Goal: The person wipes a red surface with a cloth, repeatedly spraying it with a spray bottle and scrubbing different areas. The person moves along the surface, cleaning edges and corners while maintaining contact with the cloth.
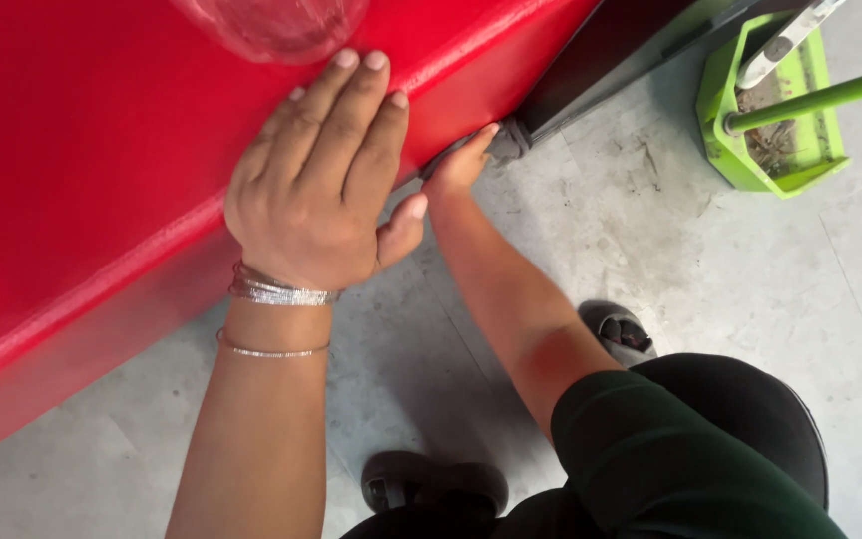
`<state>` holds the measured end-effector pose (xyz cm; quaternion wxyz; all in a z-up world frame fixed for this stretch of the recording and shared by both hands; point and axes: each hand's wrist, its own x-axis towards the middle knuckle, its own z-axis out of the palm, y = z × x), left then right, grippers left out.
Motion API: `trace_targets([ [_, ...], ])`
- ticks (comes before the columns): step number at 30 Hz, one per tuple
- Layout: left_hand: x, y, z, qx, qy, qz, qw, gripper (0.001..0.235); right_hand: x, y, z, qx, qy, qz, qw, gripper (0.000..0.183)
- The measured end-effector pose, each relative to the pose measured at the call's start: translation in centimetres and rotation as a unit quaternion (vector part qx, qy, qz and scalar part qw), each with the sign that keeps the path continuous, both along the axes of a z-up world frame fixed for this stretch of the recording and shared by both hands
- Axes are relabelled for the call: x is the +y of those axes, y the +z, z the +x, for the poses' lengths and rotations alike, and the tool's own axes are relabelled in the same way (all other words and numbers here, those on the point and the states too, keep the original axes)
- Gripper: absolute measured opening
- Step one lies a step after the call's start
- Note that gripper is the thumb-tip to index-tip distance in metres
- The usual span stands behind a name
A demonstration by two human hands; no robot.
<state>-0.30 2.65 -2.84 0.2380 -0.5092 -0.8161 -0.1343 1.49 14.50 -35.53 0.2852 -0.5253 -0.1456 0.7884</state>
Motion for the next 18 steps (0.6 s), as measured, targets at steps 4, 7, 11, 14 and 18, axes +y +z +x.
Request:
trace_targets([
  [4,0.0,0.1,0.2,-0.014,-0.003,0.003,1.0,0.053,-0.3,4.8,-0.3,-0.006,0.01,0.036,0.999,0.07],
  [7,-0.3,0.1,0.1,-0.041,-0.016,0.007,0.999,0.052,-2.2,9.5,0.5,0.0,0.042,0.168,0.985,0.068],
  [11,-0.4,0.5,0.2,-0.074,-0.024,0.019,0.997,0.05,-3.8,16.9,1.0,0.06,0.051,0.335,0.939,0.066],
  [14,-0.5,0.8,0.3,-0.12,-0.033,0.044,0.991,0.05,-4.8,19.5,1.6,-0.042,0.093,0.528,0.843,0.057],
  [18,-0.6,1.5,0.5,-0.214,-0.032,0.093,0.972,0.051,-6.9,19.6,1.0,-0.093,0.082,0.662,0.739,0.073],
])
